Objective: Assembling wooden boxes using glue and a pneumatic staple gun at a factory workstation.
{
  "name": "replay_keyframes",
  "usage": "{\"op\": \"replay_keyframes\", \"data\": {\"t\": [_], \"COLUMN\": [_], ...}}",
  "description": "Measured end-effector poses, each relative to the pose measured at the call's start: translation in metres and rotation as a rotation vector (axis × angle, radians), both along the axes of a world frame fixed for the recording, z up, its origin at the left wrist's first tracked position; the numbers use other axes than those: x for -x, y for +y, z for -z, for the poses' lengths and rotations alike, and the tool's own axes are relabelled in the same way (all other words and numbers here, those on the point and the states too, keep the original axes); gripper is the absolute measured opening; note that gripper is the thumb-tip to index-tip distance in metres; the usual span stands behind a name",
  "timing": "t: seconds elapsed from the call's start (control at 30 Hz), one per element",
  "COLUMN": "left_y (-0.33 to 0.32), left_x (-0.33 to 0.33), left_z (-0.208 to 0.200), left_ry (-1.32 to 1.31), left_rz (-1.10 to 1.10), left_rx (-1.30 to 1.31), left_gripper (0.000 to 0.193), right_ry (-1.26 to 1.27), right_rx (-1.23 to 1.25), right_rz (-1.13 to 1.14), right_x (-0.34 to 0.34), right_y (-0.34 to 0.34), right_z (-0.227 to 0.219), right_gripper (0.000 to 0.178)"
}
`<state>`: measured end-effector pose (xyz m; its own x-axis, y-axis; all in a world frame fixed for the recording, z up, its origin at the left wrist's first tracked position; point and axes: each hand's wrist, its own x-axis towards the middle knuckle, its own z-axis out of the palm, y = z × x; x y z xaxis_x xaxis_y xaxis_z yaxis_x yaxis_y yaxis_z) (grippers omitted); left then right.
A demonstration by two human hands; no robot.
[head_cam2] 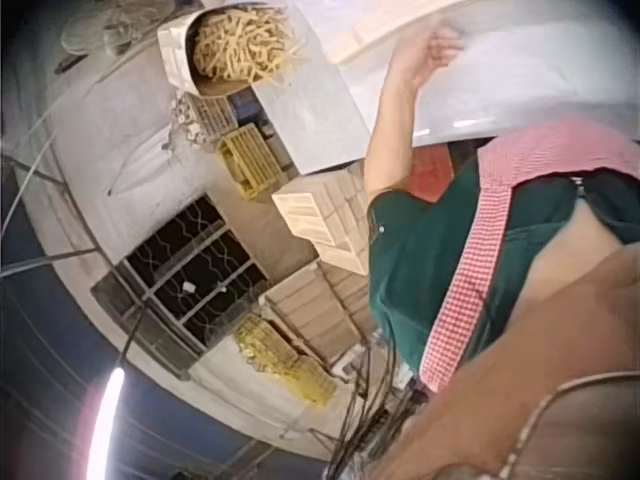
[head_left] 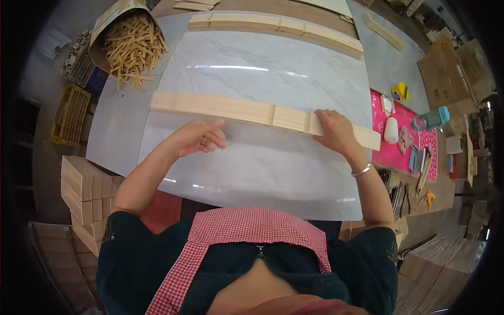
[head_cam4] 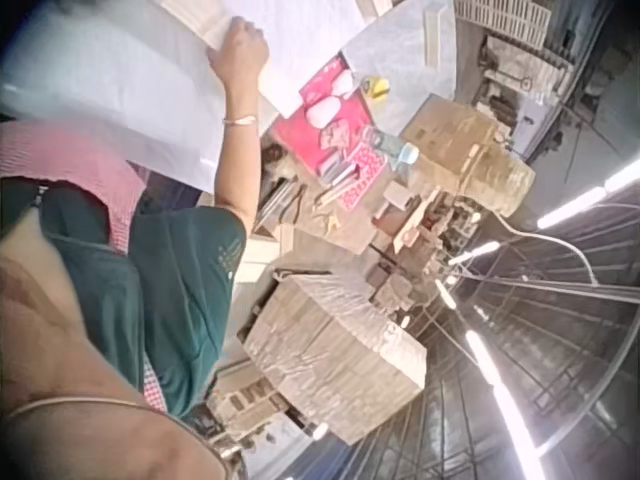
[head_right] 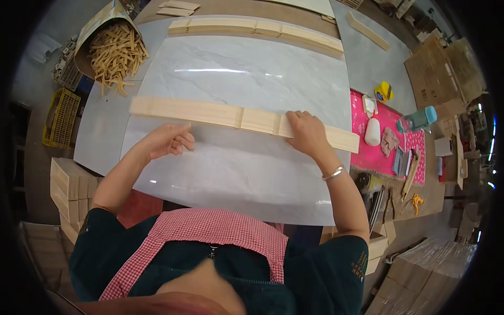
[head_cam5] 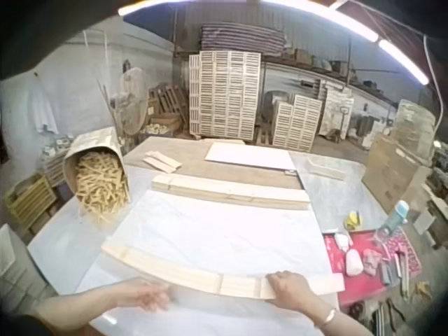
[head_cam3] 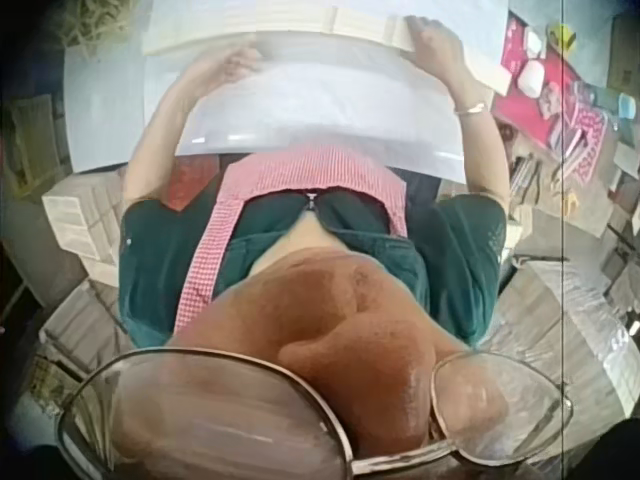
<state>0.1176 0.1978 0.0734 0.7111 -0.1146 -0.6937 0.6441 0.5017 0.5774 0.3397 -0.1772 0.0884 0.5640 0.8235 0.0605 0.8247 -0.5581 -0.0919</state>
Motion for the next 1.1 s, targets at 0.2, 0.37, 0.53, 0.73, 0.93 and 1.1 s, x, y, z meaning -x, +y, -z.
{"op": "replay_keyframes", "data": {"t": [0.2, 0.37, 0.53, 0.73, 0.93, 1.1], "left_y": [0.012, 0.066, 0.078, 0.072, 0.056, 0.057], "left_x": [0.001, -0.020, -0.037, -0.026, 0.027, 0.014], "left_z": [-0.017, 0.003, -0.005, -0.023, 0.000, 0.010], "left_ry": [-0.900, -0.741, -0.423, -0.398, -0.514, -0.568], "left_rz": [0.442, 0.646, 0.873, 0.768, 0.708, 0.579], "left_rx": [-2.175, -2.185, -1.855, -1.845, -1.763, -1.844], "left_gripper": [0.055, 0.052, 0.052, 0.051, 0.054, 0.057], "right_ry": [0.038, 0.001, 0.102, 0.098, 0.114, 0.061], "right_rx": [0.024, 0.155, 0.230, 0.234, 0.127, 0.019], "right_rz": [-0.020, 0.062, 0.097, 0.117, 0.034, 0.063], "right_x": [-0.008, -0.020, -0.036, -0.030, 0.005, -0.005], "right_y": [-0.036, -0.057, -0.054, -0.052, -0.075, -0.075], "right_z": [0.016, 0.016, 0.018, -0.012, 0.011, 0.019], "right_gripper": [0.062, 0.063, 0.060, 0.056, 0.054, 0.055]}}
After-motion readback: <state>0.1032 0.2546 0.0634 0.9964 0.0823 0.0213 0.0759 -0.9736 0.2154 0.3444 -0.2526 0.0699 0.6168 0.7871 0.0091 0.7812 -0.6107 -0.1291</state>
